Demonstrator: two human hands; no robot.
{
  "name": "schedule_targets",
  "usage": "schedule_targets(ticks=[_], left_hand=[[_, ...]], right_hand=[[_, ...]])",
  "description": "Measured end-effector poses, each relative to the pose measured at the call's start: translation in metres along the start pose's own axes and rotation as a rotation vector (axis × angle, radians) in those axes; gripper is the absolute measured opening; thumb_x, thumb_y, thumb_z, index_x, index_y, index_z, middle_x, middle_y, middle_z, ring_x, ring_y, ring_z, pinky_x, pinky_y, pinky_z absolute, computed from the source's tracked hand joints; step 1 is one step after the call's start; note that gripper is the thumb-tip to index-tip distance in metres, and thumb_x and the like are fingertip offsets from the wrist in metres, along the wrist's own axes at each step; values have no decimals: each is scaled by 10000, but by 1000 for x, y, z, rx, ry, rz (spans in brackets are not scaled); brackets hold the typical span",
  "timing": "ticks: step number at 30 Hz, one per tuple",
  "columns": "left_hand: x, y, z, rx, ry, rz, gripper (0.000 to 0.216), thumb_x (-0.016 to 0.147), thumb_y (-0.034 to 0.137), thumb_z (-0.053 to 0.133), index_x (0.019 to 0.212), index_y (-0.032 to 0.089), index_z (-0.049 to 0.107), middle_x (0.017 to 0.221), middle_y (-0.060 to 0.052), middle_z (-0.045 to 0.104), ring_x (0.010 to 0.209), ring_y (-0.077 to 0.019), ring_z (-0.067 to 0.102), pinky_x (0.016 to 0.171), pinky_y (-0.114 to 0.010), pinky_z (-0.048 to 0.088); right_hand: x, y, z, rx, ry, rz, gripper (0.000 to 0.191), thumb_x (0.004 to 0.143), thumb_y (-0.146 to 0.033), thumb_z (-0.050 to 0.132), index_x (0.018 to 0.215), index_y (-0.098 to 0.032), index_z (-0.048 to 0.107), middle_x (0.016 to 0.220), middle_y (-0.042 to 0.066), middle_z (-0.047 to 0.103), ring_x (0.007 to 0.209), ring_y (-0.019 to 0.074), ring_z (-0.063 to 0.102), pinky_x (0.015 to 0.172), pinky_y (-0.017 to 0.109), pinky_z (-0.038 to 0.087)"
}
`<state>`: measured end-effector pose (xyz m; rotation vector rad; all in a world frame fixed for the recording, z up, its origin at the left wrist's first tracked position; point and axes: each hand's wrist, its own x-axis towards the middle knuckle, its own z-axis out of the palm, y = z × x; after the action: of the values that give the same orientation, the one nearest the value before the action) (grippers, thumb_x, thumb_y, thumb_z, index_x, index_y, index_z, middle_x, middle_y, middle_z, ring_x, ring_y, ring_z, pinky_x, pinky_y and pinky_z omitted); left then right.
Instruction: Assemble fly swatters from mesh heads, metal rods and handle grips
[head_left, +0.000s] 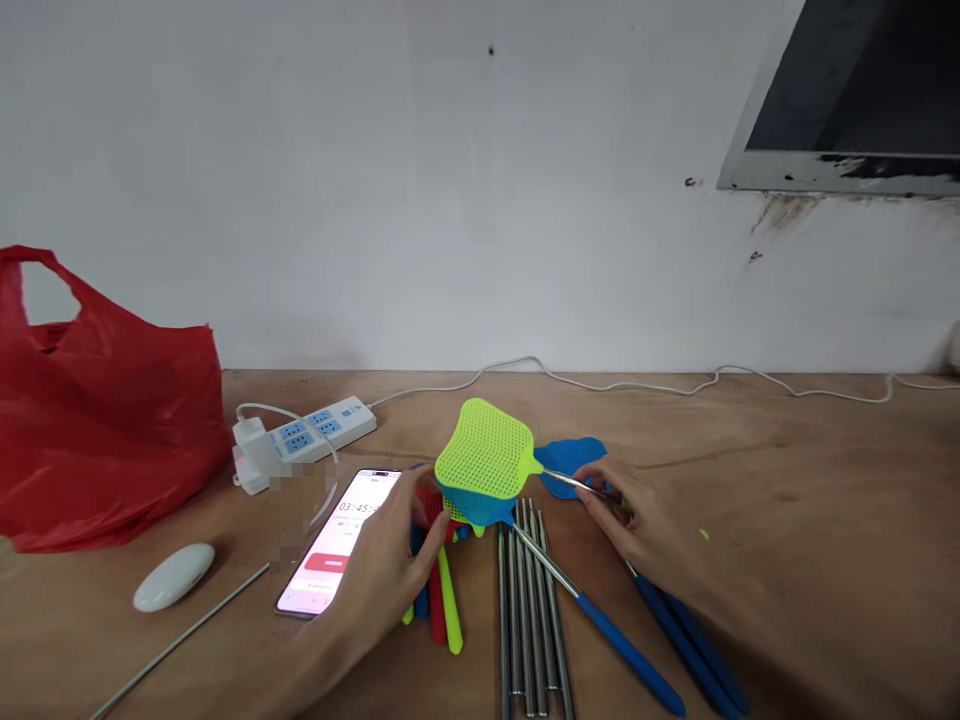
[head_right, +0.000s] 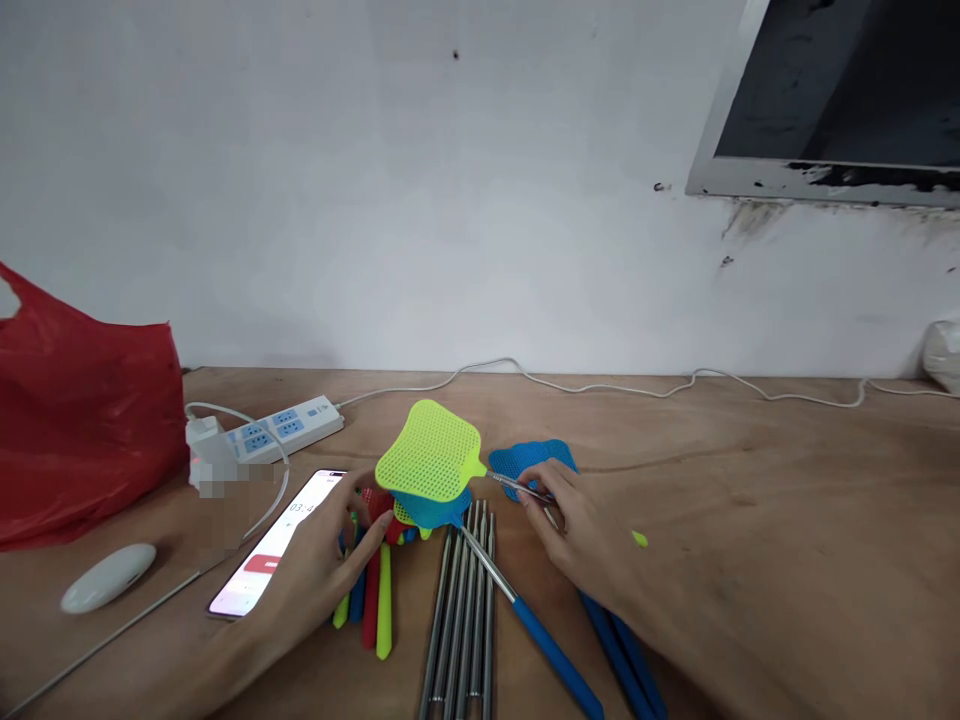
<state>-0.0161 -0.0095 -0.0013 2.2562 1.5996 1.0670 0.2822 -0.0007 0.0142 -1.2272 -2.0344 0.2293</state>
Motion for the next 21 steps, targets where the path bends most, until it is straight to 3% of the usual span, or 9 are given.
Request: schedule_targets(ticks=[2,5,11,16,21], left_hand=[[2,-1,0,-40,27,-16,466,935,334,509,1380,263,390,1064,-64,655,791,-229,638,643,-333,510],[3,-1,-3,-101,51,50,594,878,212,506,1442,296,338,1331,-98,536,1028,-264,608,766,-374,532],[3,3,-9,-111,53,139,514,811,94,480,1285,290,514,1319,-84,496,1197,-298,518,869,-425,506],[4,2,-10,-127,57,150,472,820,94,476,1254,278,512,1301,-79,505,1189,-291,509,886,-428,487],[4,-2,-7,-104,-11,166,364,862,109,448,1176,263,550,1245,-79,544,1163,-288,518,908,-449,476]], right_hand=[[-3,-4,2,21,-77,-38,154,999,-285,464,979,-223,604,823,18,604,667,160,560,579,274,409],[-8,-7,5,29,-143,-107,164,1006,-254,453,993,-210,611,838,27,604,697,161,563,593,278,395],[-14,-9,9,44,-179,-158,184,1007,-232,449,1008,-210,632,823,24,604,724,165,570,620,286,383],[-15,-17,11,17,-259,-46,55,916,-262,584,897,-218,611,819,17,653,750,187,586,663,303,394],[-17,-22,15,-82,-412,19,106,828,-209,625,923,-222,582,704,-17,652,667,191,591,611,292,364]])
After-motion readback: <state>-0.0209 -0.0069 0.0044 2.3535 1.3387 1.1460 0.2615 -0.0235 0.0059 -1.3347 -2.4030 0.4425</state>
